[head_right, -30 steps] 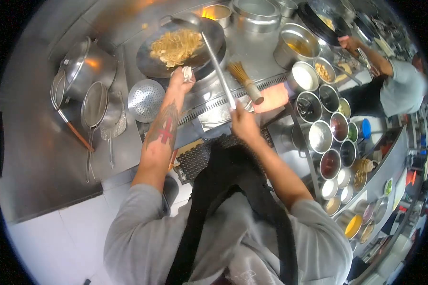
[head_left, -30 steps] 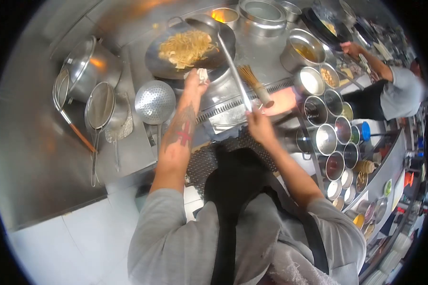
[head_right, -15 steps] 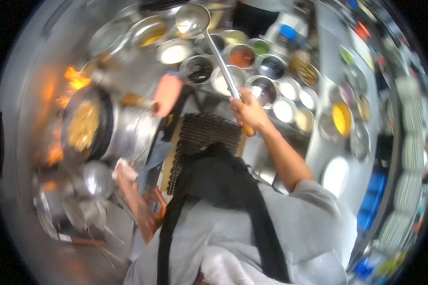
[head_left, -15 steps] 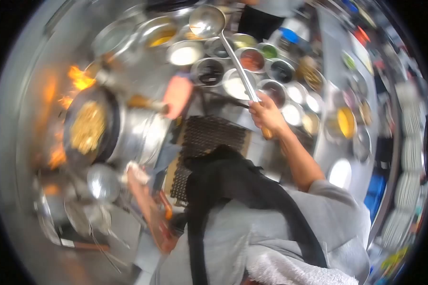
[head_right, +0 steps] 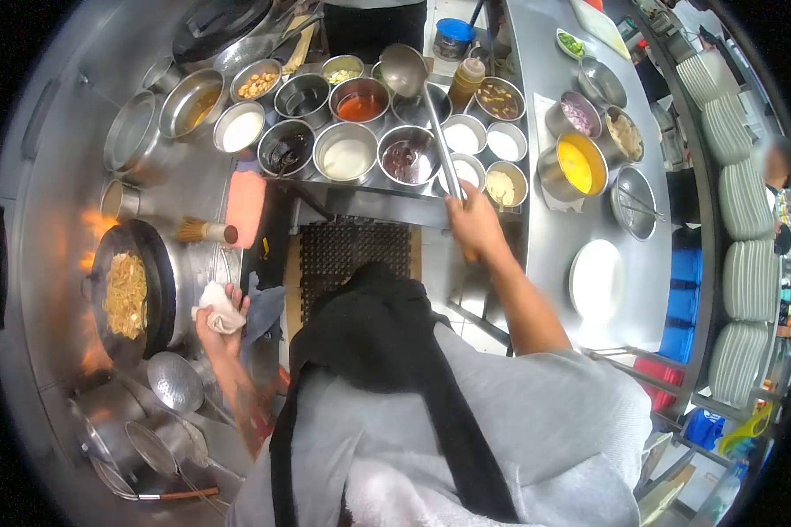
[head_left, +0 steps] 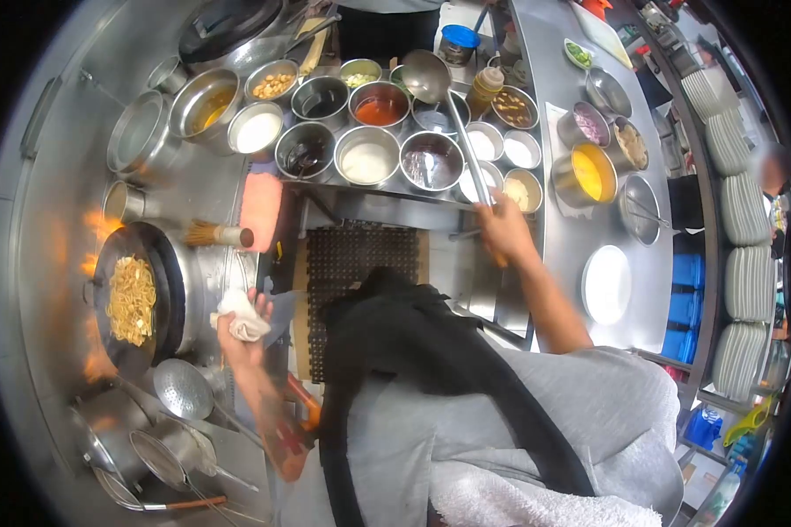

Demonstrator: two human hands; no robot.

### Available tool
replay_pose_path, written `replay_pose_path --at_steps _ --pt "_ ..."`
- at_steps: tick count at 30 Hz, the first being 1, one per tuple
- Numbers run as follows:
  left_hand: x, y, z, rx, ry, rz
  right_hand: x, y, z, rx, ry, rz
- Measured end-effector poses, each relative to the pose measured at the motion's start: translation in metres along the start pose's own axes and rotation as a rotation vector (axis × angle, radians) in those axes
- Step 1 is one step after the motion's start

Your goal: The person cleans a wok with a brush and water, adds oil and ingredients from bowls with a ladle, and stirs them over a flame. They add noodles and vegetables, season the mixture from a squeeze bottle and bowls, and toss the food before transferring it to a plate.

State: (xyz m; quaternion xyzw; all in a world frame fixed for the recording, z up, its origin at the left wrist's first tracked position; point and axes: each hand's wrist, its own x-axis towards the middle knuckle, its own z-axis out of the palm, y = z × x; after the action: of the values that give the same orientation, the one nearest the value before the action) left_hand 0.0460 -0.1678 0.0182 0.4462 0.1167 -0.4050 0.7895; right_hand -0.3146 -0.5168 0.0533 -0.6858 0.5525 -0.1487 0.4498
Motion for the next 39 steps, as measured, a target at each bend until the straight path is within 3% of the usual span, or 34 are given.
replay_pose_path --at_steps 2,3,6,8,12,14,28,30,32,36,39 --pt "-0.008 0.004 -0.009 0.123 0.030 0.012 -0.014 -0.007 -0.006 0.045 0.070 0.036" --pt "0.008 0.007 -0.049 0.100 -0.227 -0.023 -0.014 -0.006 -0.014 -0.042 0.043 0.037" --pt "0.005 0.007 -0.028 0.217 -0.138 0.055 -0.008 0.013 -0.017 -0.093 0.010 0.076" --pt "0.007 0.011 -0.015 0.216 -0.162 0.056 -0.008 0.015 -0.017 0.042 -0.050 0.166" --pt "0.014 0.013 -0.004 0.107 -0.220 0.029 -0.006 0.018 -0.022 0.004 -0.029 0.189" --pt "0.019 0.015 -0.008 0.106 -0.234 0.035 -0.006 0.016 -0.022 0.219 -0.062 0.209" --pt "0.036 0.031 -0.076 0.074 -0.204 0.012 -0.052 -0.038 -0.022 0.231 0.027 0.190" --pt "0.044 0.030 -0.099 -0.001 -0.051 -0.016 -0.045 -0.042 -0.017 0.553 -0.083 0.273" --pt "0.048 0.025 -0.125 -0.002 -0.165 0.022 -0.051 -0.080 0.007 0.539 -0.149 0.247" --pt "0.026 0.036 -0.105 -0.052 -0.255 0.134 -0.047 -0.164 0.093 0.399 -0.658 0.010" --pt "0.006 0.049 -0.099 -0.123 -0.237 0.228 -0.064 -0.229 0.187 0.264 -0.822 -0.024"
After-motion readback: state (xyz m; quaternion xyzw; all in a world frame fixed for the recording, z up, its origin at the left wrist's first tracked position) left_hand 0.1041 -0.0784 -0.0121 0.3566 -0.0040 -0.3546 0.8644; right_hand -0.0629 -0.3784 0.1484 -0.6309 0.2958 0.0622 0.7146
